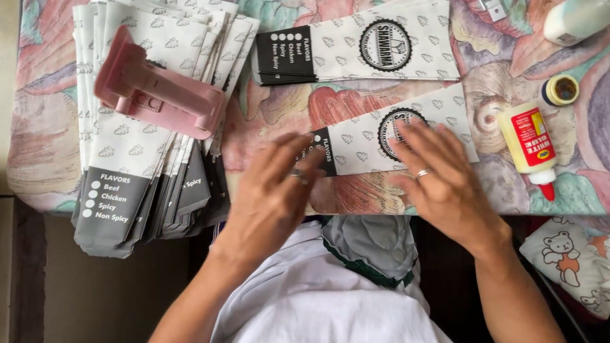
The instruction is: Manually assembling paper shawarma packaging sleeves by applying white glue to the edges and folding them closed.
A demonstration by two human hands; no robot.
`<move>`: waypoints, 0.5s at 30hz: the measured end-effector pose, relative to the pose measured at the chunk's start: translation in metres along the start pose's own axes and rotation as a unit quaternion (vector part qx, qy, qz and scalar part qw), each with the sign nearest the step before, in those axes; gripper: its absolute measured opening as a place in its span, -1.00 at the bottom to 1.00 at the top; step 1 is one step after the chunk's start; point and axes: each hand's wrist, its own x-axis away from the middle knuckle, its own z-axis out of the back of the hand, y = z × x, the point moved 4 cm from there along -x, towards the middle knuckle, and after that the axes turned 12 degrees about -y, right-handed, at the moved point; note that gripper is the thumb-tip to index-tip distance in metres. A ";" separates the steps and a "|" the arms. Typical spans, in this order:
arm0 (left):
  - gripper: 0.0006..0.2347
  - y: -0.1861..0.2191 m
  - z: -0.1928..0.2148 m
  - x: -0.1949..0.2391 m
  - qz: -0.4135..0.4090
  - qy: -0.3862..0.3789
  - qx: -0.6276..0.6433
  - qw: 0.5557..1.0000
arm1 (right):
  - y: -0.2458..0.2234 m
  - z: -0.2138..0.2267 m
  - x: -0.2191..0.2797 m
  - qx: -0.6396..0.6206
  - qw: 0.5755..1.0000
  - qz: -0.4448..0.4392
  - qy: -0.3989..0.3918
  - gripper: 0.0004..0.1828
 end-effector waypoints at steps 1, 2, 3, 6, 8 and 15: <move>-0.81 -0.001 -0.012 -0.001 -0.004 -0.002 0.001 1.000 | 0.008 0.006 0.008 0.001 1.000 -0.004 0.001 -0.36; -0.80 -0.002 -0.026 -0.002 -0.006 -0.022 0.001 1.000 | 0.020 0.016 0.017 -0.013 0.997 -0.056 0.045 -0.51; -0.77 -0.004 -0.040 -0.003 -0.007 -0.043 0.001 0.999 | 0.032 0.025 0.028 -0.027 0.990 -0.107 0.089 -0.63; -0.79 -0.011 -0.058 -0.001 0.000 -0.091 -0.033 0.995 | 0.079 0.036 0.080 0.122 0.962 -0.231 0.075 -0.54; -0.83 -0.012 -0.057 -0.004 -0.009 -0.084 -0.045 0.995 | 0.107 0.033 0.107 0.096 0.946 -0.309 0.016 -0.35; -0.80 -0.021 -0.057 -0.002 -0.038 -0.104 -0.058 0.992 | 0.114 0.032 0.128 -0.253 0.845 -0.444 0.156 -0.52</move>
